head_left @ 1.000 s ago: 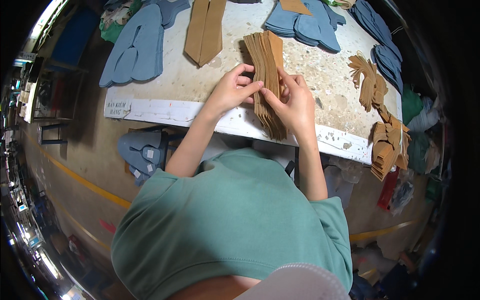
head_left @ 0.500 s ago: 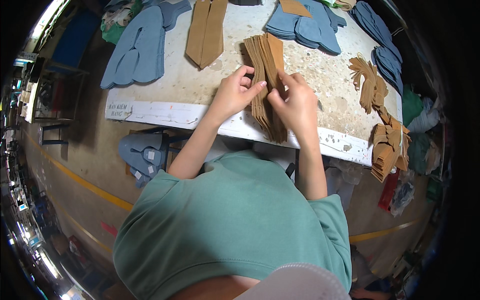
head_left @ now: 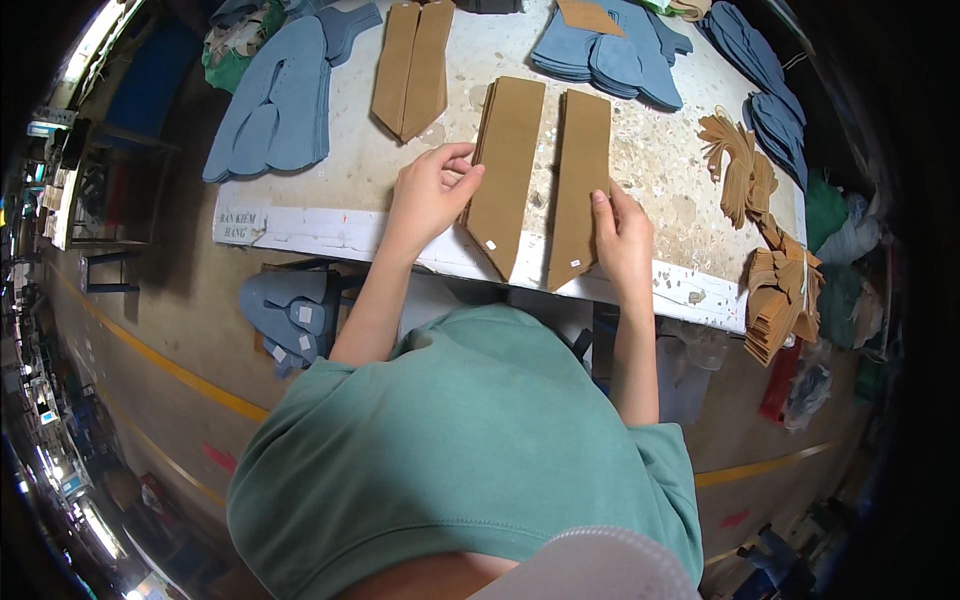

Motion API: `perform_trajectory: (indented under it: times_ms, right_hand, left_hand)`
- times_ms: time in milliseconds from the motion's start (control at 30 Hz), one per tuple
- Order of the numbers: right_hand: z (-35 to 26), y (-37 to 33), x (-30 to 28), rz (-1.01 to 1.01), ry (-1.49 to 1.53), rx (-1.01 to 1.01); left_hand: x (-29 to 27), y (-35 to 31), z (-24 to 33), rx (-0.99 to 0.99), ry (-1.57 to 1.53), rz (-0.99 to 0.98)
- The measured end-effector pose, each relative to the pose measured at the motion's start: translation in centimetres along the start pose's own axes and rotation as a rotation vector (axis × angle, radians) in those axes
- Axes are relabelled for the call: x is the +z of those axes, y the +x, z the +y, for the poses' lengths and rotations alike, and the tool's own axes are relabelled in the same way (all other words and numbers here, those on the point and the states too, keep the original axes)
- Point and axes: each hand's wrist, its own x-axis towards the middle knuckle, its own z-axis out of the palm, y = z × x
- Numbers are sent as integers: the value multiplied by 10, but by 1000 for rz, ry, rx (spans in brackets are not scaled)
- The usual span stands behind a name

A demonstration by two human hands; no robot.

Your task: The person sorts and stacks brown cardboard pieces on a workbench, aligning edges and bundling them with a rubber band. They repeatedly pick up, align, and place the pieces into neat stacks, then secure a bundle with a rubber band.

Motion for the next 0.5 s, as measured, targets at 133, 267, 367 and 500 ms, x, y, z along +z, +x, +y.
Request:
perform_trajectory:
  times_ms: [133, 267, 367, 500]
  right_hand:
    - [-17, -9, 16, -92, -7, -8]
    - [-26, -9, 15, -169, -12, -2]
    - [-30, -11, 9, -221, 60, 40]
    - [-38, -28, 6, -304, 163, 86]
  left_hand:
    - [6, -16, -5, -10, -227, -60]
    - [4, -27, -2, 55, -119, -75]
    - [-5, -35, 6, 16, -122, -145]
    - [-19, -58, 15, -86, -278, -207]
